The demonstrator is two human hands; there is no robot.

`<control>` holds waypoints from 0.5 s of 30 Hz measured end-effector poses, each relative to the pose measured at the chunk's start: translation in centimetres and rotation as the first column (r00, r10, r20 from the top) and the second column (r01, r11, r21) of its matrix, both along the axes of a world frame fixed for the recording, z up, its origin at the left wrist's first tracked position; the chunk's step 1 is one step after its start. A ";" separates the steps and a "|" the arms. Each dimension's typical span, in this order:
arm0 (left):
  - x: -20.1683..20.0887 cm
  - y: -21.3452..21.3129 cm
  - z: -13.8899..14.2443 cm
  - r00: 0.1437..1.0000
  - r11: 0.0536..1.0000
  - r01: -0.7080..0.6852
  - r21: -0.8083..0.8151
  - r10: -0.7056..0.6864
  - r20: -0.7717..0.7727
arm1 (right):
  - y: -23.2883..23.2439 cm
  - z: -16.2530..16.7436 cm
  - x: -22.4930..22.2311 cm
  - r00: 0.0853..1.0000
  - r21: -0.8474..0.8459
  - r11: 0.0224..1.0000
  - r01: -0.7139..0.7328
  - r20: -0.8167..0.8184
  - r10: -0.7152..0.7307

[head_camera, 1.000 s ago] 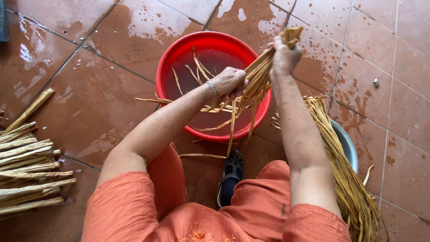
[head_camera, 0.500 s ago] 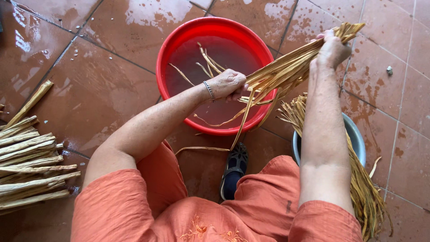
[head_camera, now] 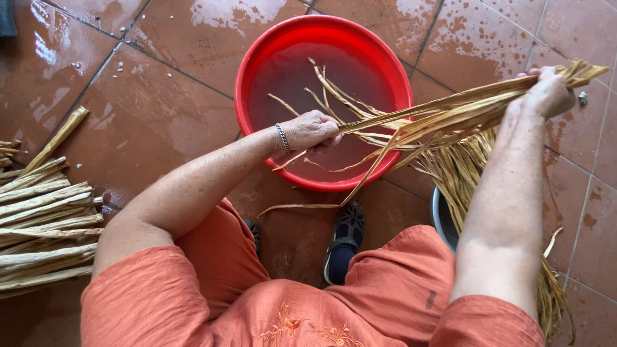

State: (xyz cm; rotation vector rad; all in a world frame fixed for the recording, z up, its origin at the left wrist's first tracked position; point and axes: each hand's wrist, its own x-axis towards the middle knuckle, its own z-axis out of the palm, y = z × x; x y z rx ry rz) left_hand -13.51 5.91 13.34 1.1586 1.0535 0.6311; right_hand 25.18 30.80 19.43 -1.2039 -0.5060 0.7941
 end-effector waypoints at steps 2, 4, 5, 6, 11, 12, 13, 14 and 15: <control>-0.5 -0.4 -0.5 0.999 1.000 0.018 0.025 -0.019 0.038 | 0.3 -0.4 1.3 0.998 0.018 0.999 0.050 0.028 -0.050; -1.0 -0.5 -0.8 0.999 0.999 0.035 0.007 -0.035 0.030 | 0.7 -0.7 2.4 0.997 0.039 0.997 0.066 0.023 -0.067; -1.3 -0.7 -1.0 0.999 0.999 0.043 0.000 -0.043 0.018 | 0.9 -0.9 2.9 0.998 0.045 0.997 0.062 0.007 -0.062; -1.5 -0.8 -1.2 0.999 0.999 0.051 -0.001 -0.051 0.005 | 1.0 -1.0 3.3 0.998 0.057 0.997 0.057 -0.010 -0.056; -2.7 -2.2 -1.5 0.996 0.998 0.069 0.010 -0.069 0.060 | 1.3 -1.1 4.9 0.993 0.083 0.989 0.120 -0.001 -0.121; -3.0 -2.5 -1.6 0.995 0.997 0.080 0.008 -0.080 0.062 | 1.4 -1.0 5.2 0.990 0.107 0.984 0.140 -0.028 -0.138; -3.3 -3.0 -1.6 0.994 0.996 0.090 0.004 -0.090 0.064 | 1.3 -1.1 5.5 0.990 0.100 0.986 0.133 -0.057 -0.128; -3.7 -3.4 -1.7 0.995 0.996 0.090 -0.008 -0.089 0.054 | 1.2 -1.1 5.8 0.988 0.090 0.986 0.140 -0.077 -0.133; -4.1 -3.7 -1.7 0.995 0.996 0.088 -0.016 -0.087 0.043 | 1.1 -1.1 6.0 0.987 0.077 0.987 0.139 -0.086 -0.132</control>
